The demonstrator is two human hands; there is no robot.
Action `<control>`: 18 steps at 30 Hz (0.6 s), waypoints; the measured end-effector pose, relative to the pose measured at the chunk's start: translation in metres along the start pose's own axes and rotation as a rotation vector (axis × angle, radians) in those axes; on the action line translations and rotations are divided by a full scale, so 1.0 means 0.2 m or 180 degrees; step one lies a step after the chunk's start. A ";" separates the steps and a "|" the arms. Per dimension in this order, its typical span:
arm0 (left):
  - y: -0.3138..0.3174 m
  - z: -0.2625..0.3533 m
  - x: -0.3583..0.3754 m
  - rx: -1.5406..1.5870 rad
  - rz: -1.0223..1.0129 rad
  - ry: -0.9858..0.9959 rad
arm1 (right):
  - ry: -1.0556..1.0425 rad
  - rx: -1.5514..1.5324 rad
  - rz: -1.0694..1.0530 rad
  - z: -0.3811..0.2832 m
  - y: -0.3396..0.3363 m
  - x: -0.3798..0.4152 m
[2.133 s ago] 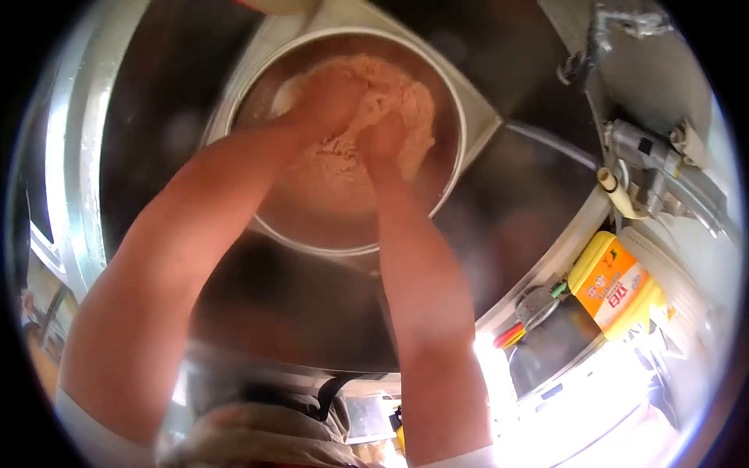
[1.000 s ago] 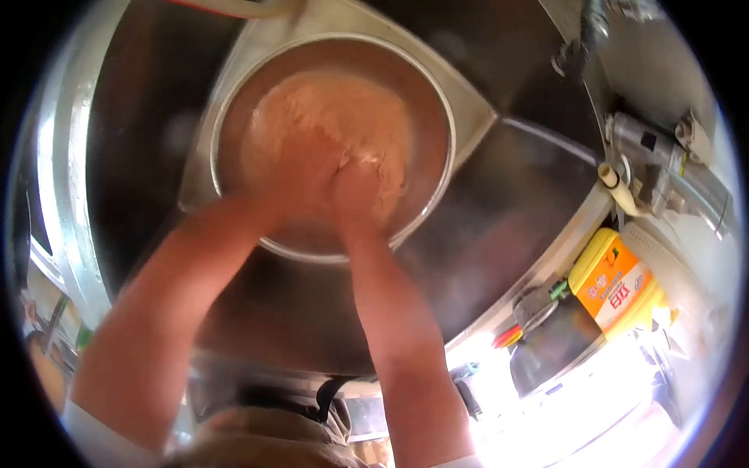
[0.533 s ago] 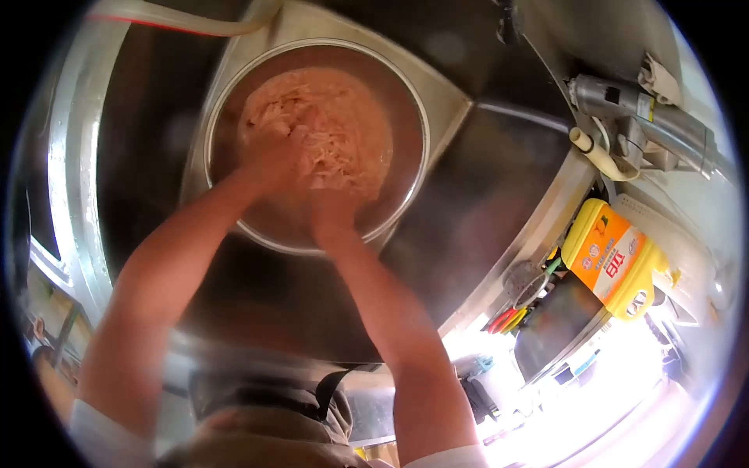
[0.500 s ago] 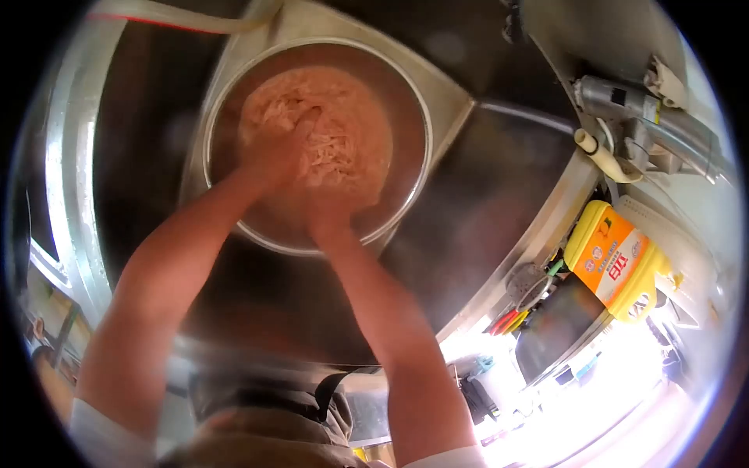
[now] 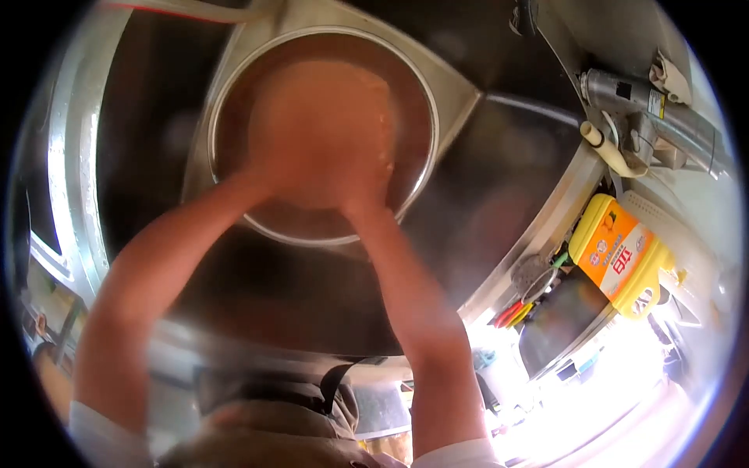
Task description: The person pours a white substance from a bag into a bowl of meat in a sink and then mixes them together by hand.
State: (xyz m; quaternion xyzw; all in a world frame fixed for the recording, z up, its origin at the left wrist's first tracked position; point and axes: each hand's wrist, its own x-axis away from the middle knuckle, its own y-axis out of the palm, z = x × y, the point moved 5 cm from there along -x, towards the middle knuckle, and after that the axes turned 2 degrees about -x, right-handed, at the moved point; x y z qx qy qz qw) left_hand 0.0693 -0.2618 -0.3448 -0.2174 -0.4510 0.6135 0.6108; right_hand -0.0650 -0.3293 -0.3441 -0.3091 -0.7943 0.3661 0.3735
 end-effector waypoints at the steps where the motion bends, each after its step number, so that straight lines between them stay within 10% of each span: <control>1: 0.05 -0.03 0.00 -0.0095 0.0051 -0.0077 | -0.0164 0.0434 0.0176 -0.02 -0.02 -0.02; 4: 0.20 -0.11 -0.10 0.0400 -0.0086 -0.0492 | -0.0654 0.1582 0.0410 -0.04 0.10 -0.11; 11: 0.07 -0.10 -0.46 0.1773 -0.0847 -0.0765 | 0.0287 -0.0113 -0.0090 0.20 0.20 -0.33; 15: -0.25 -0.01 -0.30 0.1950 -0.1537 -0.0083 | 0.0411 -0.1432 -0.1575 0.04 0.02 -0.01; 17: -0.42 0.07 -0.23 0.1794 -0.1869 0.0242 | 0.2037 -0.4011 -0.1871 0.01 -0.05 0.18; 18: -0.50 0.11 -0.21 0.1698 -0.1978 0.0355 | 0.0988 -0.2901 -0.1927 -0.06 -0.19 0.21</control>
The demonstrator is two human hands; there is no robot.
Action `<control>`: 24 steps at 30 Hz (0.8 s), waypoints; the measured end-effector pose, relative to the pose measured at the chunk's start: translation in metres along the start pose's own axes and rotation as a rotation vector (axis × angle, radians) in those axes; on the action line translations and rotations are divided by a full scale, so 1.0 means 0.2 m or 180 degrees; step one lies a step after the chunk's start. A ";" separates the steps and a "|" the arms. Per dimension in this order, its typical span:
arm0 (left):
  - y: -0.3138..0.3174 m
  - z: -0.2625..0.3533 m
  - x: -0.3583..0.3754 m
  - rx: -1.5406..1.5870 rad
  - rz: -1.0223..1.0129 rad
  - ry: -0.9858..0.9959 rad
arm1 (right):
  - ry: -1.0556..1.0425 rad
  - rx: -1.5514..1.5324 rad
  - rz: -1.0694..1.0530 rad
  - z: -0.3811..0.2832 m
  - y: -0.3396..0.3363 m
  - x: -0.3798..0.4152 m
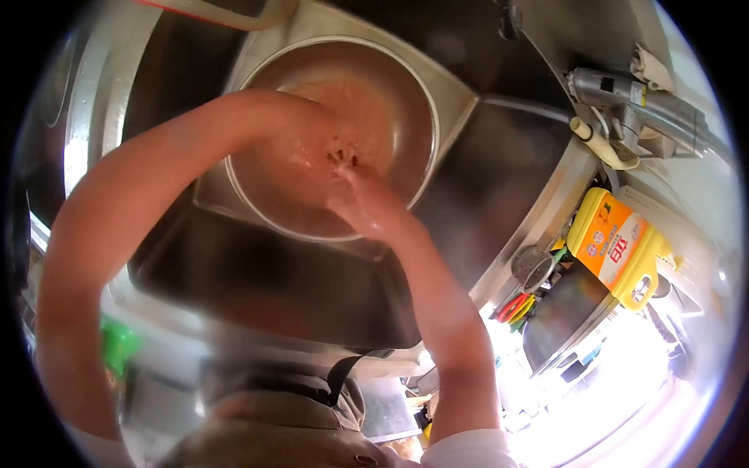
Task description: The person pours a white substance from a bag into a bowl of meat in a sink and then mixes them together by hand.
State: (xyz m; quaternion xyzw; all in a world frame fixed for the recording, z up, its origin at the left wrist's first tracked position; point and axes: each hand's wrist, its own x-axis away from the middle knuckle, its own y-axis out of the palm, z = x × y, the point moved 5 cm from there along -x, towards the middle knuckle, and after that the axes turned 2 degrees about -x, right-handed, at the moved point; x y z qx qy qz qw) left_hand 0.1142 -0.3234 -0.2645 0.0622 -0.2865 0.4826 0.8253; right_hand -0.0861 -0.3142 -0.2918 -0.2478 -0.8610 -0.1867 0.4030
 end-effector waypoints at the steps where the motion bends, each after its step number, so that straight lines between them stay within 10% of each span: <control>1: -0.02 0.06 0.03 -0.0089 -0.0130 0.0036 | -0.0567 0.1376 -0.0148 -0.13 0.01 0.13; 2: -0.04 0.12 0.05 -0.0186 -0.0211 0.0055 | -0.1122 0.2755 -0.0292 -0.24 0.04 0.22; 7: -0.05 0.11 0.07 -0.0405 0.0406 -0.0315 | -0.1318 0.2742 0.0061 -0.34 -0.07 0.12; 12: 0.10 -0.59 -0.24 -0.0010 0.1695 -0.1713 | -0.0609 0.2383 0.1291 -0.18 -0.28 -0.51; 15: 0.18 -0.65 -0.26 0.1665 0.1493 -0.0810 | -0.0467 0.1132 0.1946 -0.11 -0.21 -0.67; 19: 0.45 -0.70 -0.39 0.0603 -0.0096 0.1087 | 0.0370 -0.0081 0.0356 -0.07 -0.12 -0.43; 22: 0.53 -0.44 -0.13 -0.0602 0.0293 -0.0021 | 0.0271 0.1958 -0.0935 -0.13 -0.03 -0.17; 24: 0.65 -0.33 0.06 -0.1430 0.1292 -0.0361 | -0.0124 0.3182 -0.0610 0.00 0.03 -0.13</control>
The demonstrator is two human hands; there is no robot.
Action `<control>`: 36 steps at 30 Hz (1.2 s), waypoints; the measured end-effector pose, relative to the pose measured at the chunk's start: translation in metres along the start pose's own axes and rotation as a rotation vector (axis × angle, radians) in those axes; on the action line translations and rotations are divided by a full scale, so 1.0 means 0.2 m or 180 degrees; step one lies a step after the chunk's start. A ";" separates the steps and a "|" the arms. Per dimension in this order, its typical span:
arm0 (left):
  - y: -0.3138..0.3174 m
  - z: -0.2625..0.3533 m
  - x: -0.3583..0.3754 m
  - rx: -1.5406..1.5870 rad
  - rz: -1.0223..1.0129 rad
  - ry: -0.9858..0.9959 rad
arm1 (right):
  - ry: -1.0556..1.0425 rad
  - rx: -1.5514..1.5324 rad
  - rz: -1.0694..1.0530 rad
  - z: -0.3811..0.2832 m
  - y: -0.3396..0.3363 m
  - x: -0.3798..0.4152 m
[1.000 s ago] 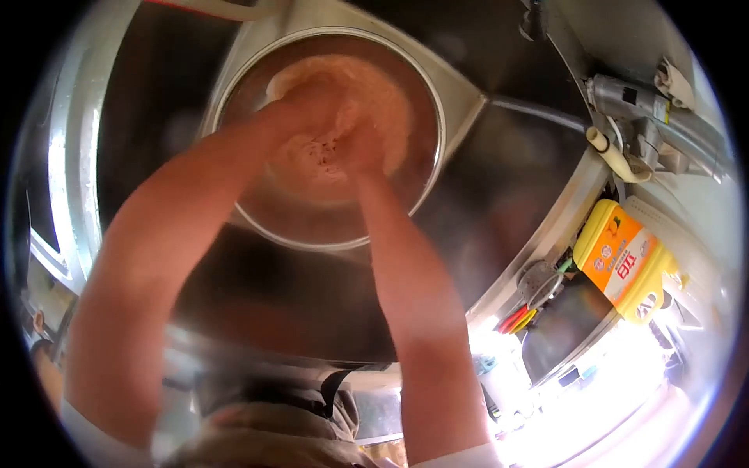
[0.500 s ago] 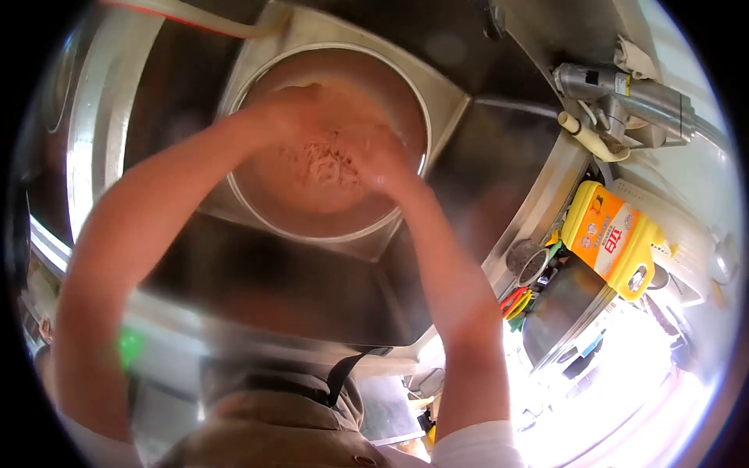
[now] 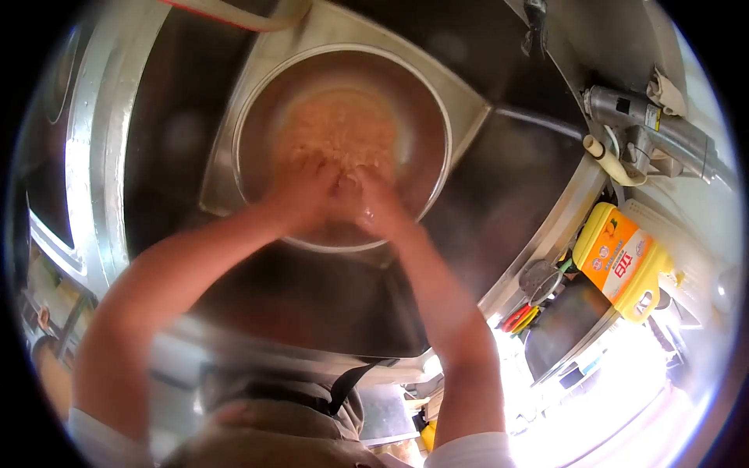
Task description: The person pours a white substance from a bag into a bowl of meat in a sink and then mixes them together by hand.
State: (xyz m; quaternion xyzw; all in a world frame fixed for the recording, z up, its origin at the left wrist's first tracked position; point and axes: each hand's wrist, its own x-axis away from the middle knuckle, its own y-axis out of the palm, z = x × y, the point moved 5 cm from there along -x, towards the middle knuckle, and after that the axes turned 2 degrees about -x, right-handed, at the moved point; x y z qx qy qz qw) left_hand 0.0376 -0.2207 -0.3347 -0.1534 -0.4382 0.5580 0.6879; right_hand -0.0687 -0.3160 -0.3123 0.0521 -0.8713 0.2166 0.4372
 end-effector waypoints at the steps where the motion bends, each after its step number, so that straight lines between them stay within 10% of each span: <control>1: 0.03 -0.01 0.00 -0.0159 0.0331 0.0026 | -0.0127 0.0249 0.0563 0.04 0.11 -0.04; 4: 0.12 -0.09 -0.05 0.0233 0.0567 -0.0363 | -0.0215 0.1433 0.1406 0.04 0.29 -0.13; 8: -0.07 -0.15 -0.20 0.2482 0.0123 -0.1609 | 0.0370 0.0030 0.1395 0.10 0.10 -0.42; 13: -0.39 -0.01 -0.35 0.3019 0.0038 -0.1045 | 0.0284 -0.1288 0.2604 0.23 -0.15 -0.36; 17: -0.27 0.04 -0.20 -0.0610 0.1110 0.0911 | 0.0025 0.0108 0.2169 0.17 -0.04 -0.05; 22: 0.10 0.01 -0.03 -0.1248 0.1140 0.0276 | -0.0001 0.1839 0.1910 0.08 0.27 -0.11; 26: 0.21 -0.13 -0.26 0.0077 0.0607 -0.0487 | 0.0278 0.0927 0.1203 0.18 0.32 -0.30; 29: 0.12 -0.19 -0.50 0.0968 0.0334 -0.0766 | 0.1565 -0.0735 0.1939 0.28 0.26 -0.44; 32: -0.05 -0.15 -0.60 0.1338 0.0254 -0.0712 | 0.0435 -0.3430 0.2518 0.29 0.32 -0.58; 36: -0.32 -0.12 -0.45 0.0659 0.0209 -0.0222 | 0.0438 -0.3097 0.0802 0.12 0.10 -0.16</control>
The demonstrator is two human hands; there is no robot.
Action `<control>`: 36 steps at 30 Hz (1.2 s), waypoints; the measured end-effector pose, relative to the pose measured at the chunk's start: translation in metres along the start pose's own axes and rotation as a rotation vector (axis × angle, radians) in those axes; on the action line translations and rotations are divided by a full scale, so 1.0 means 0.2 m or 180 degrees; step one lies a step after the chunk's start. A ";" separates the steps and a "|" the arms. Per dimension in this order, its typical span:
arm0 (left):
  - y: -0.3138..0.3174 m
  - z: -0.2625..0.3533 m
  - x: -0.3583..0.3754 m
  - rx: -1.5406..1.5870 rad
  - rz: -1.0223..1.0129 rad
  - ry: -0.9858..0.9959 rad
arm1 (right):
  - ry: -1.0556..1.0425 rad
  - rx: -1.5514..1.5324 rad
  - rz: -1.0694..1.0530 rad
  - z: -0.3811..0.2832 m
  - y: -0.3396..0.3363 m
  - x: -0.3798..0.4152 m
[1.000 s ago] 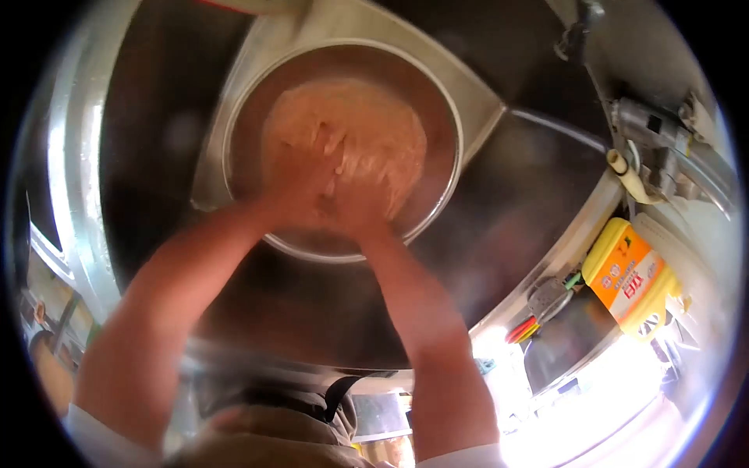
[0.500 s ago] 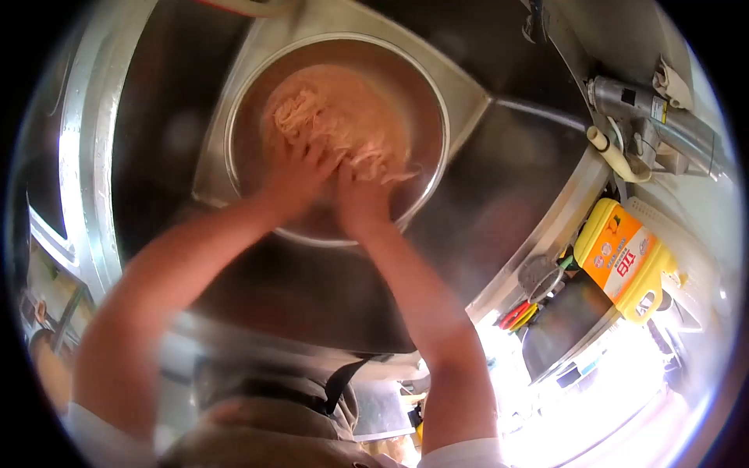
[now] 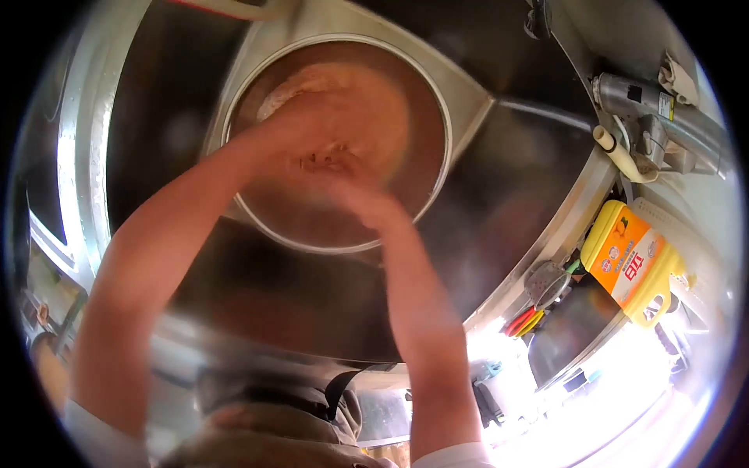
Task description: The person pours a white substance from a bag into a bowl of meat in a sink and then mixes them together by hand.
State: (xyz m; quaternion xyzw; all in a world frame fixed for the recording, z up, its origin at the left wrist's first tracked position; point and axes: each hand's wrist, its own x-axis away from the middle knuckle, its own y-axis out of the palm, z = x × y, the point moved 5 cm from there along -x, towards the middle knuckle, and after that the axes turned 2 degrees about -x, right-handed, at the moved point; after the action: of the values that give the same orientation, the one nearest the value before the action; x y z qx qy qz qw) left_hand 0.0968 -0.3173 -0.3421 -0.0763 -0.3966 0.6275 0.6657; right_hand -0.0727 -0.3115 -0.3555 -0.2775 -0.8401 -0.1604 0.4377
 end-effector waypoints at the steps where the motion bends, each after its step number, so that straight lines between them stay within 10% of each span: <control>1: -0.09 0.02 0.13 0.0449 0.0509 -0.0422 | -0.0069 0.0118 0.0032 -0.03 -0.11 0.03; 6: -0.01 -0.22 -0.03 0.1983 0.0673 -0.1069 | -0.1054 0.1777 0.1397 -0.12 -0.32 -0.41; 10: 0.31 -0.27 -0.14 0.3013 0.0173 -0.0110 | -0.0242 0.0191 0.0809 -0.26 -0.13 -0.41; 14: 0.04 0.11 0.31 0.0440 -0.0557 0.0159 | -0.0193 0.1287 -0.0076 -0.14 -0.14 -0.13; 17: 0.23 0.07 0.45 -0.0880 0.0599 0.0195 | -0.0916 0.3024 0.0168 0.01 -0.03 0.07; 21: 0.36 -0.08 0.41 -0.0342 0.1185 -0.0457 | -0.0870 0.4016 0.0596 0.16 0.10 -0.16; 29: 0.06 0.02 0.06 0.0033 0.0304 -0.0388 | -0.0651 0.1697 0.1287 -0.20 -0.06 -0.33; 31: 0.04 0.12 0.22 -0.1231 0.0345 0.0073 | -0.0195 0.2460 0.0543 -0.22 -0.05 -0.08; 34: 0.26 0.09 0.44 -0.1757 0.1199 0.0571 | -0.1936 0.3781 0.1140 -0.04 0.05 0.14; 36: 0.41 0.08 0.52 -0.1709 0.0989 0.0132 | -0.1670 0.4209 0.1043 0.02 0.14 0.15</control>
State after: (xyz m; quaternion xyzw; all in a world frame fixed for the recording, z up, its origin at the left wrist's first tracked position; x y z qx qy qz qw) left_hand 0.0130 -0.2134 -0.3353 -0.3219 -0.5181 0.5929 0.5258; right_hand -0.0721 -0.2776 -0.3315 -0.1065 -0.7863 0.5199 0.3165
